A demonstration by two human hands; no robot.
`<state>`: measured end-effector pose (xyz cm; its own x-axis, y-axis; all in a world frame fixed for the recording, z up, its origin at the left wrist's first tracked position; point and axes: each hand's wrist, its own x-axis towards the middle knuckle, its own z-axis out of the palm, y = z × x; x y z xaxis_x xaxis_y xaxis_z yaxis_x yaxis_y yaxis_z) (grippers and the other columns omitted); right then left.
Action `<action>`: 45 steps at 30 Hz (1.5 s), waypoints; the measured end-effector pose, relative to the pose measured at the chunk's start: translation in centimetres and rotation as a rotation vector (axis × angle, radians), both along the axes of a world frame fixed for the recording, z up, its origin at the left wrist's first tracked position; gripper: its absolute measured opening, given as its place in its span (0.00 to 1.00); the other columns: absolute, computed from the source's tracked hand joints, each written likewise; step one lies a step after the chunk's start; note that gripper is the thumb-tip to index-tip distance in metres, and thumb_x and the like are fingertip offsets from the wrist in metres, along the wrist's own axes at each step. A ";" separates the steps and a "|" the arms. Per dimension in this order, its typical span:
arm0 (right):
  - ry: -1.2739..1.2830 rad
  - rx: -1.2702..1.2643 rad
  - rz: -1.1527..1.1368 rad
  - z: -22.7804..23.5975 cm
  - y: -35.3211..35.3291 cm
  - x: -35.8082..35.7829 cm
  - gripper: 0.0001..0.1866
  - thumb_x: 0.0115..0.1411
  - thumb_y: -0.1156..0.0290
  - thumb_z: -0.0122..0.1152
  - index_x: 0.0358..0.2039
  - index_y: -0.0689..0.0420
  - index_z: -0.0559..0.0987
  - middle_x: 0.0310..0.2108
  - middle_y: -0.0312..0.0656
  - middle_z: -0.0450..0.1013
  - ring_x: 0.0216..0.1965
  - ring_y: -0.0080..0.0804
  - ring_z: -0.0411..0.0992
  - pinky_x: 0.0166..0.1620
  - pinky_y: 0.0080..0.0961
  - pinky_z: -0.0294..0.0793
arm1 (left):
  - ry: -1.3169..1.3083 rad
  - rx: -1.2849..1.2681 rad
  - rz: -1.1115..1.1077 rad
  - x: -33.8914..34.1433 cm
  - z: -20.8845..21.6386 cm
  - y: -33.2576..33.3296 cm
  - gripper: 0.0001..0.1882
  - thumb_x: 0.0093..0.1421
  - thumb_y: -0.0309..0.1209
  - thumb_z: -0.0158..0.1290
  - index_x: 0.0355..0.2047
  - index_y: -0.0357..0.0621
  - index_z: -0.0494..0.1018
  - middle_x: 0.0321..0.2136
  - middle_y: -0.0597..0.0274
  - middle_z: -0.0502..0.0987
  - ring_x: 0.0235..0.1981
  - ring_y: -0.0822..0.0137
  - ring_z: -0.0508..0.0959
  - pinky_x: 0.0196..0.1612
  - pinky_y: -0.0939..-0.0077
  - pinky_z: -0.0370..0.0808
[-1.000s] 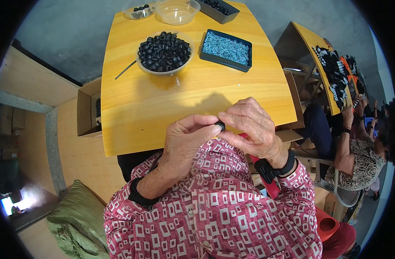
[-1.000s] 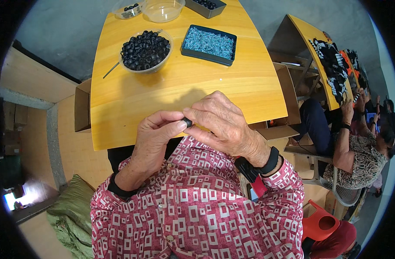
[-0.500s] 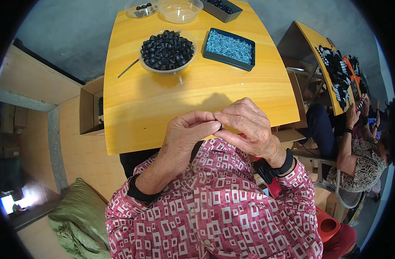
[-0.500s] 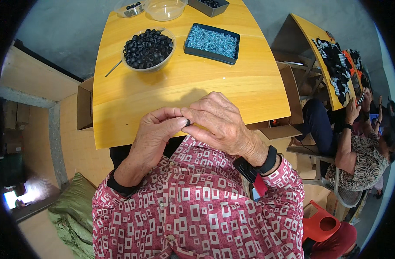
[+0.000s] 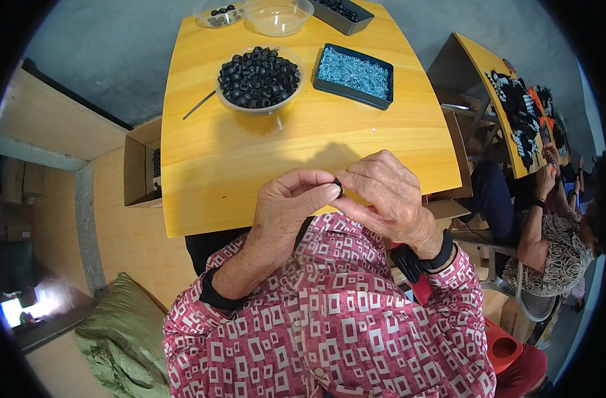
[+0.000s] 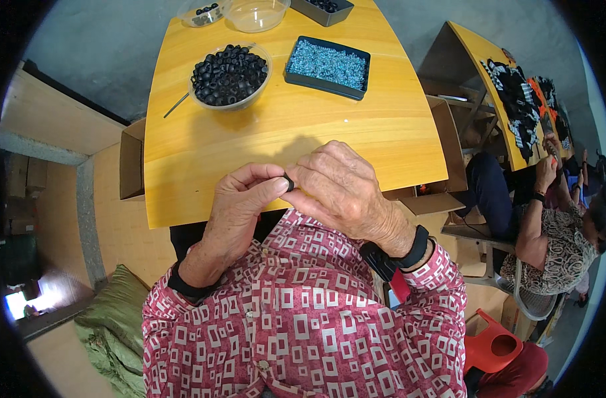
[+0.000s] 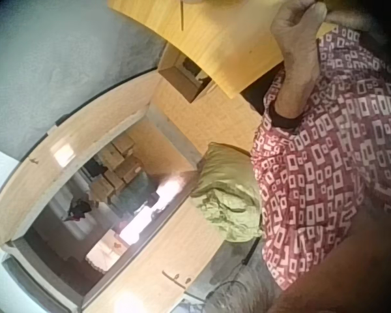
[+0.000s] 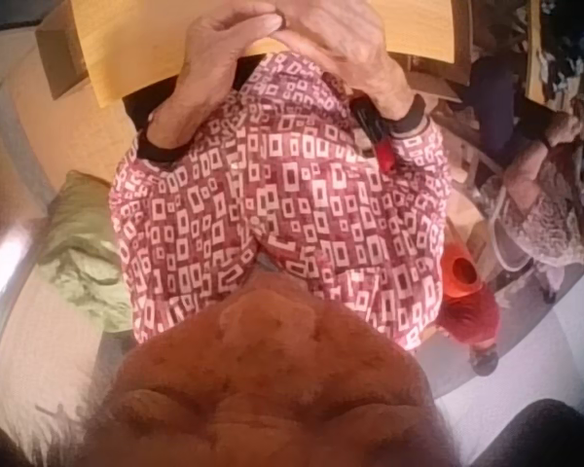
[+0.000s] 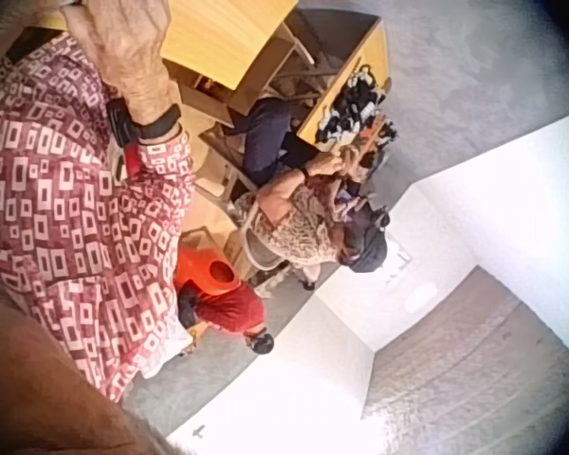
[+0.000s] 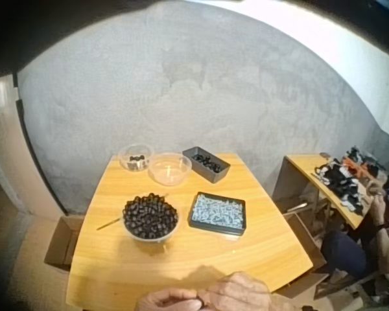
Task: The person assembles small black plastic buckle components by hand.
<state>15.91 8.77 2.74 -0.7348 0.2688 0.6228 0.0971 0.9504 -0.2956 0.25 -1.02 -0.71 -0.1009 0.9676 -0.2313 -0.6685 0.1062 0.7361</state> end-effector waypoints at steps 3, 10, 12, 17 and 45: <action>-0.004 0.056 0.004 0.3 0.0 0.0 0.17 0.42 0.72 0.72 0.33 0.64 0.78 0.29 0.42 0.72 0.30 0.35 0.71 0.33 0.30 0.71 | 0.046 -0.009 -0.019 -0.2 -0.1 0.0 0.09 0.56 0.22 0.59 0.38 0.37 0.76 0.34 0.63 0.78 0.36 0.75 0.76 0.42 0.82 0.74; -0.091 0.036 0.075 0.3 0.2 0.1 0.18 0.44 0.71 0.70 0.35 0.64 0.78 0.28 0.41 0.71 0.31 0.37 0.71 0.35 0.31 0.72 | 0.062 -0.031 -0.068 -0.5 -1.1 -0.1 0.09 0.56 0.24 0.60 0.37 0.37 0.76 0.33 0.64 0.78 0.35 0.75 0.76 0.40 0.83 0.74; -0.105 0.036 0.063 0.2 0.1 0.1 0.18 0.44 0.70 0.70 0.35 0.64 0.78 0.28 0.42 0.71 0.32 0.37 0.71 0.35 0.31 0.72 | 0.065 -0.052 -0.057 -0.4 -0.8 -0.1 0.09 0.56 0.24 0.60 0.37 0.37 0.76 0.33 0.64 0.78 0.34 0.76 0.76 0.40 0.83 0.74; -0.211 0.090 0.012 0.8 0.1 0.0 0.18 0.45 0.65 0.69 0.33 0.63 0.78 0.30 0.42 0.71 0.32 0.37 0.70 0.35 0.30 0.72 | 0.075 -0.079 -0.052 -0.4 -0.7 0.0 0.08 0.56 0.24 0.59 0.37 0.37 0.76 0.32 0.64 0.78 0.34 0.76 0.76 0.39 0.83 0.73; -0.179 0.286 0.078 -0.3 0.2 -0.7 0.11 0.40 0.71 0.70 0.24 0.60 0.77 0.21 0.35 0.63 0.25 0.30 0.64 0.25 0.24 0.66 | 0.130 0.008 -0.094 -1.2 -0.7 -0.1 0.11 0.55 0.20 0.58 0.39 0.35 0.73 0.31 0.62 0.78 0.33 0.76 0.76 0.38 0.84 0.73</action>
